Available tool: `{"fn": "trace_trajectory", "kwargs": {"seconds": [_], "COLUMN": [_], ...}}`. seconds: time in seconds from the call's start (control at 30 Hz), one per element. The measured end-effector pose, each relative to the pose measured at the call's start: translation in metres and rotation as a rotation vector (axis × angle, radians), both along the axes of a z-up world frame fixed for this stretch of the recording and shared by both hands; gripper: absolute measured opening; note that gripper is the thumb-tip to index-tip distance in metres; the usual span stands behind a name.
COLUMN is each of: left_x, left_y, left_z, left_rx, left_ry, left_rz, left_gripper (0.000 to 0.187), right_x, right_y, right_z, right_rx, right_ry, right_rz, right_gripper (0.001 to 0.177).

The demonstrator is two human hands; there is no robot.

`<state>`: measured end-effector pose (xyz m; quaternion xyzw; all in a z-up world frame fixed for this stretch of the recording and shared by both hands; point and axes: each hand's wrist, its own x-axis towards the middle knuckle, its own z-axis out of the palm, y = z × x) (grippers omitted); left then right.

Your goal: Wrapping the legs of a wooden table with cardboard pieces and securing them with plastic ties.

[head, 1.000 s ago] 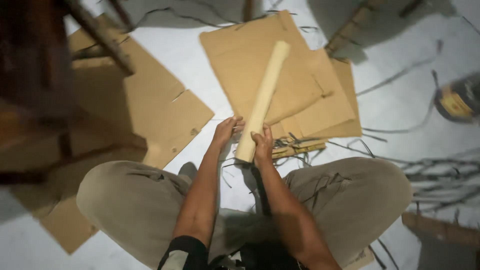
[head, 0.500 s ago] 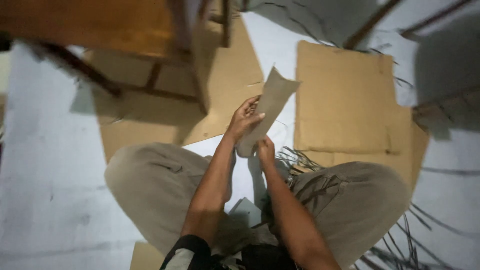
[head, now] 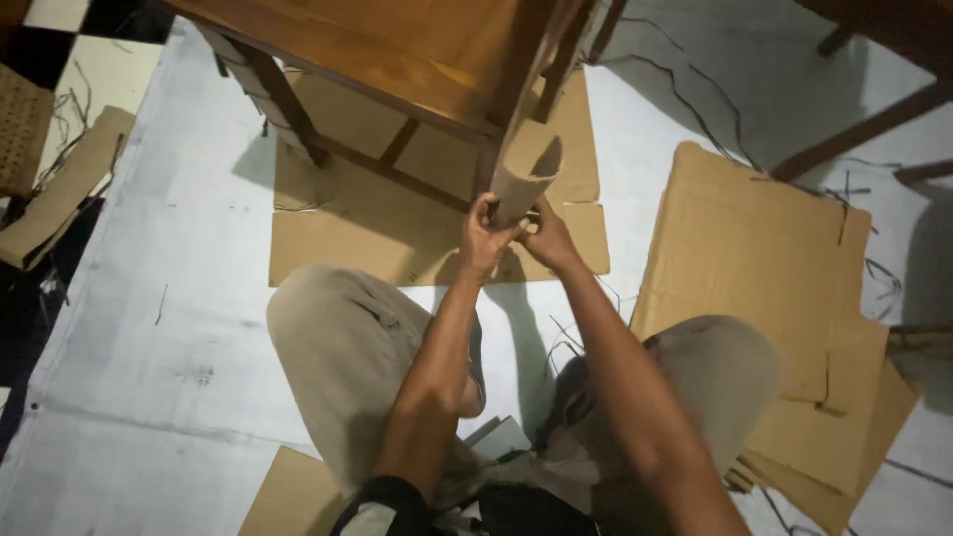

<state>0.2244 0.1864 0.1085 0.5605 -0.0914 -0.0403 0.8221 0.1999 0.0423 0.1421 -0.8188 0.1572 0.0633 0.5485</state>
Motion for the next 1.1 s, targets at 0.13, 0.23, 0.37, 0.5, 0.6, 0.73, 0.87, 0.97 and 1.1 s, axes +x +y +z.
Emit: {"fn": "trace_trajectory", "kwargs": {"seconds": [0.13, 0.23, 0.37, 0.5, 0.6, 0.73, 0.87, 0.97, 1.1], "left_x": [0.005, 0.007, 0.023, 0.031, 0.031, 0.043, 0.026, 0.032, 0.026], "left_y": [0.005, 0.015, 0.023, 0.036, 0.043, 0.041, 0.027, 0.032, 0.036], "left_z": [0.044, 0.064, 0.022, 0.121, 0.156, 0.016, 0.039, 0.041, 0.103], "left_rx": [0.006, 0.399, 0.277, 0.594, 0.569, 1.162, 0.306, 0.465, 0.597], "left_ry": [-0.009, 0.273, 0.191, 0.448, 0.544, -0.526, 0.169, 0.239, 0.229], "left_rz": [0.058, 0.14, 0.051, 0.02, 0.013, 0.07, 0.131, 0.038, -0.139], "left_gripper": [0.054, 0.044, 0.046, 0.063, 0.075, 0.026, 0.059, 0.043, 0.052], "right_x": [0.027, 0.047, 0.061, 0.059, 0.059, 0.062, 0.056, 0.05, 0.042], "right_y": [-0.008, -0.021, -0.031, -0.011, -0.002, 0.005, 0.014, 0.02, 0.037], "right_z": [0.028, 0.04, 0.048, 0.086, 0.085, 0.073, 0.08, 0.092, 0.098], "right_rx": [0.013, 0.009, 0.056, 0.123, 0.091, 0.063, -0.018, -0.07, -0.154], "right_ry": [0.004, -0.008, 0.028, -0.006, -0.003, 0.0, 0.005, -0.008, -0.101], "right_rz": [0.128, 0.255, 0.293, 0.27, 0.222, 0.184, 0.165, 0.142, 0.12], "right_gripper": [0.072, 0.075, 0.069, 0.069, 0.06, 0.057, 0.061, 0.069, 0.063]}}
